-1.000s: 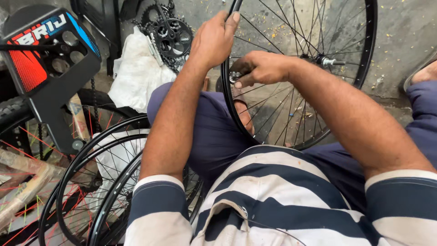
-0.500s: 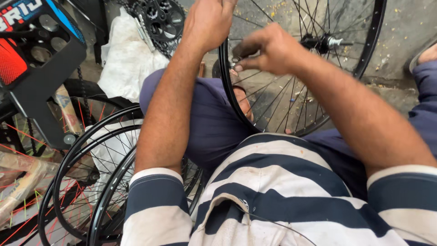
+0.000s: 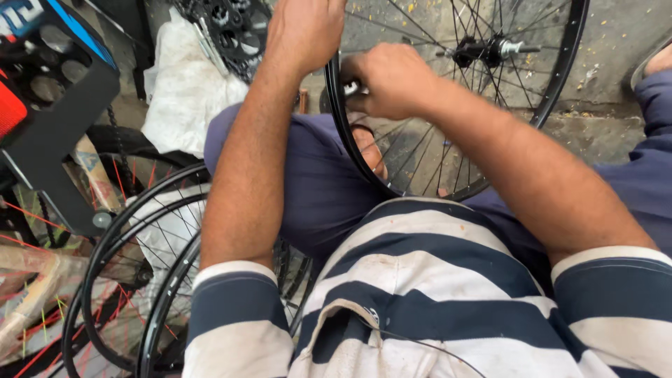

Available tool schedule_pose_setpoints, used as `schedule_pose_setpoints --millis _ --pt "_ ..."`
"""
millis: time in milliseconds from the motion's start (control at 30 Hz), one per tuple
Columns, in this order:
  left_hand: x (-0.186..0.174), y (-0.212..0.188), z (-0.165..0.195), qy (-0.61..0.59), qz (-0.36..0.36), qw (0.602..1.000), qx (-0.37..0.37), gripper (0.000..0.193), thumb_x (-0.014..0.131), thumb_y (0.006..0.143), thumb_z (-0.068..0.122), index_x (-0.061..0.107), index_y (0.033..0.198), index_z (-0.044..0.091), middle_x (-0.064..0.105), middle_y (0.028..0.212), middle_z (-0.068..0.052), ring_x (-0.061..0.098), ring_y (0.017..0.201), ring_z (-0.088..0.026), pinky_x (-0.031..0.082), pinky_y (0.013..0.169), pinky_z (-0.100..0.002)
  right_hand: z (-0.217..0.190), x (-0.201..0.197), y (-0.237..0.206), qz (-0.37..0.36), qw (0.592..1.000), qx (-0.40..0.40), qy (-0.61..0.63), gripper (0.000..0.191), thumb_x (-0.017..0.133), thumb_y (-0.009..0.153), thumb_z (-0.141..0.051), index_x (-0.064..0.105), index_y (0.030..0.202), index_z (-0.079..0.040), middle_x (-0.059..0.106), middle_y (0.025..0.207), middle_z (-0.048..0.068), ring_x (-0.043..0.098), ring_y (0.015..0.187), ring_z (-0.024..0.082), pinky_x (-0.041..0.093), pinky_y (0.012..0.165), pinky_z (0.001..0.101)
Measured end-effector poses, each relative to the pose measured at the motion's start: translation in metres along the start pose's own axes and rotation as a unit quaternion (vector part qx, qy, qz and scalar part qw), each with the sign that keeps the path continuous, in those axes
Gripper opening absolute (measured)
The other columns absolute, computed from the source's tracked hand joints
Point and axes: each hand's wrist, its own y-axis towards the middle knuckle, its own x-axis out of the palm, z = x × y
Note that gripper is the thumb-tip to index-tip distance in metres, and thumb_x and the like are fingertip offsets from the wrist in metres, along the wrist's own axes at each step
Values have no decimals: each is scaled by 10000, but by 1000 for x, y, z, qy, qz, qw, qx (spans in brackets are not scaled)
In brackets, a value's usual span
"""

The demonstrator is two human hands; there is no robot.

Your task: The person sits on the ground with a bicycle wheel resting across their lap and works around the rim, using a small hand tool on the spoke nipples and turning the wheel to reach different sections. They reposition the wheel and continue working around the rim.

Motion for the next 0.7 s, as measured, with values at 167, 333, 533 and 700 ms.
schedule_pose_setpoints --millis 167,333,533,700 --pt "-24 2 22 -85 -7 984 -159 485 465 1044 484 694 1058 57 709 954 -257 644 924 -505 502 792 -576 10 24 -2 58 989 -17 -138 319 768 843 -339 680 929 -44 719 769 134 703 720 340 523 673 472" --pt "-41 6 34 -124 -12 976 -176 484 483 1016 505 695 1075 74 721 912 -242 655 941 -482 500 796 -559 6 23 1 11 995 50 -83 217 728 903 -252 705 1041 -86 720 819 156 706 787 361 531 740 487" --pt "-40 5 30 -130 -23 975 -179 485 485 1015 509 689 1081 74 723 902 -231 657 935 -474 508 789 -545 29 -21 24 -197 932 50 300 428 799 787 -327 647 1092 -68 734 960 119 721 884 330 537 781 446" --pt "-38 7 32 -122 -18 977 -175 486 489 1022 514 693 1111 82 724 916 -230 659 945 -473 506 806 -549 3 8 -1 98 995 -14 20 261 779 822 -211 652 966 -34 712 908 150 673 850 382 503 768 475"
